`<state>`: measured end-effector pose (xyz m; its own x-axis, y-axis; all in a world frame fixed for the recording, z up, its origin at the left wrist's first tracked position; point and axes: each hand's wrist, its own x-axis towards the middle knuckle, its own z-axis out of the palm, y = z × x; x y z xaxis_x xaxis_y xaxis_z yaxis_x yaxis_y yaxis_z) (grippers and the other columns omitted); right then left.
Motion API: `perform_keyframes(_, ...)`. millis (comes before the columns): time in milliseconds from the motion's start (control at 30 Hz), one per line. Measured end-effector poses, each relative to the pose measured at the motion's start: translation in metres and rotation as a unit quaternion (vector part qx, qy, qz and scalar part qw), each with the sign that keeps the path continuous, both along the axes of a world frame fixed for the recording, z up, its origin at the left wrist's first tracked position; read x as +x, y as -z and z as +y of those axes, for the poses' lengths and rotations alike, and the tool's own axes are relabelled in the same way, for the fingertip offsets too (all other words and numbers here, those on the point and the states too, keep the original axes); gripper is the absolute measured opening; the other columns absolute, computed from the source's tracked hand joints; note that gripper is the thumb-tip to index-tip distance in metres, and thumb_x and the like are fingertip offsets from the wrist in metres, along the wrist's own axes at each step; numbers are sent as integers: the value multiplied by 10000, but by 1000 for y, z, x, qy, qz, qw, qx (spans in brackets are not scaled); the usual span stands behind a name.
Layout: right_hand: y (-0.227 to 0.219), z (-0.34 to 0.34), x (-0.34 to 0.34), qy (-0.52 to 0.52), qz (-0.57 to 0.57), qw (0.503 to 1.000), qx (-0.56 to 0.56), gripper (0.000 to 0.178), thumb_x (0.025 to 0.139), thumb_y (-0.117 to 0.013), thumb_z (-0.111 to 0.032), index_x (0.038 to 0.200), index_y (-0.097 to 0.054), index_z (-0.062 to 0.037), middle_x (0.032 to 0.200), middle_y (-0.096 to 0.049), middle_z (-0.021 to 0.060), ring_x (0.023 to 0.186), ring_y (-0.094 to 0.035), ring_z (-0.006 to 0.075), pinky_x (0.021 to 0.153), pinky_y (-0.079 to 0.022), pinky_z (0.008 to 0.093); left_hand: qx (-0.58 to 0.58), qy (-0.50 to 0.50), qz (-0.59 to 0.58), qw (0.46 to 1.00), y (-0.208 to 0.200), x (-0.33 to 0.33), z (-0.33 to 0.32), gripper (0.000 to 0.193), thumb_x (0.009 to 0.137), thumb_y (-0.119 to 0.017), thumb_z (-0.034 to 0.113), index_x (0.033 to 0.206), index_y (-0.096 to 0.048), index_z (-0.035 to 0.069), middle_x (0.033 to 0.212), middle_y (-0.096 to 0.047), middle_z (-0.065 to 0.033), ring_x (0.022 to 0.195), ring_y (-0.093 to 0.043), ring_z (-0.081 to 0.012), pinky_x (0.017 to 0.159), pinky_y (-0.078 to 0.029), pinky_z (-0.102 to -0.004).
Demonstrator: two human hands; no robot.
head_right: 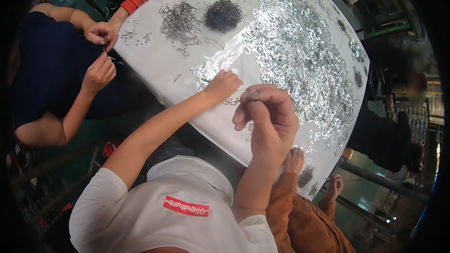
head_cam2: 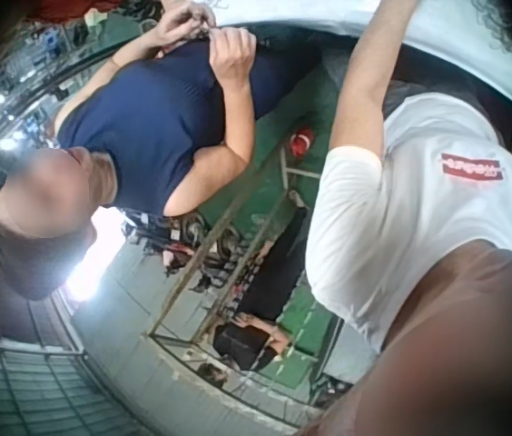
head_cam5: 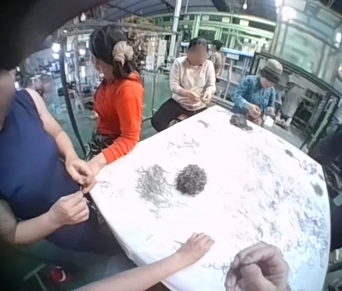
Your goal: The person sits at a table and repeatedly picks up small metal hooks and fasteners, then links them together by hand. They occasionally place the assembled chains onto a nearby metal rack. Other people at the table perform the same task.
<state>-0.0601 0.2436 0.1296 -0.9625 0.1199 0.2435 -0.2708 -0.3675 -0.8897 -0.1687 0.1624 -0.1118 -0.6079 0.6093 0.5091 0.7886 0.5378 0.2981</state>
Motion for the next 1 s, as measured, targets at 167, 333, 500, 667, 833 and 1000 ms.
perform_keyframes(167,0,-14,-2,-35,-33,999,5,80,873,-570,69,949,-591,48,893,-628,146,657,-633,161,547,-523,249,313,-137,-329,880,-47,-5,-55,146,830,-650,96,947,-698,24,861,-699,-100,786,-667,-196,720,-511,-311)
perform_keyframes(333,11,-32,-11,-62,-57,996,15,98,864,-610,44,960,-594,28,861,-645,122,666,-638,154,570,-525,252,473,-66,-438,762,-136,3,-98,145,847,-686,101,941,-700,-9,843,-714,-70,758,-672,-111,693,-526,-246)
perform_keyframes(500,22,-48,-24,-75,-63,995,1,102,866,-628,32,924,-552,-2,860,-638,110,667,-636,150,577,-524,250,447,-30,-422,788,-201,32,-116,168,844,-688,90,968,-700,-24,841,-710,-60,745,-650,-83,681,-511,-220)
perform_keyframes(667,26,-55,-31,-74,-61,995,5,128,874,-623,29,887,-507,-24,862,-629,109,668,-635,151,583,-523,248,422,-41,-369,827,-220,40,-127,160,824,-697,101,953,-714,9,824,-705,-45,728,-637,-85,677,-472,-229)
perform_keyframes(833,32,-61,-46,-81,-77,993,36,134,870,-628,25,891,-505,-22,897,-626,103,679,-633,142,566,-504,236,409,-59,-291,863,-219,37,-132,122,806,-701,89,919,-718,47,897,-682,-23,852,-626,-109,729,-430,-245)
perform_keyframes(1000,46,-52,-64,-49,-110,987,109,144,872,-641,-29,978,-549,0,938,-621,73,680,-624,112,511,-450,202,381,-86,-232,891,-215,29,-139,121,783,-706,52,903,-703,42,949,-662,-34,902,-618,-137,746,-440,-260)
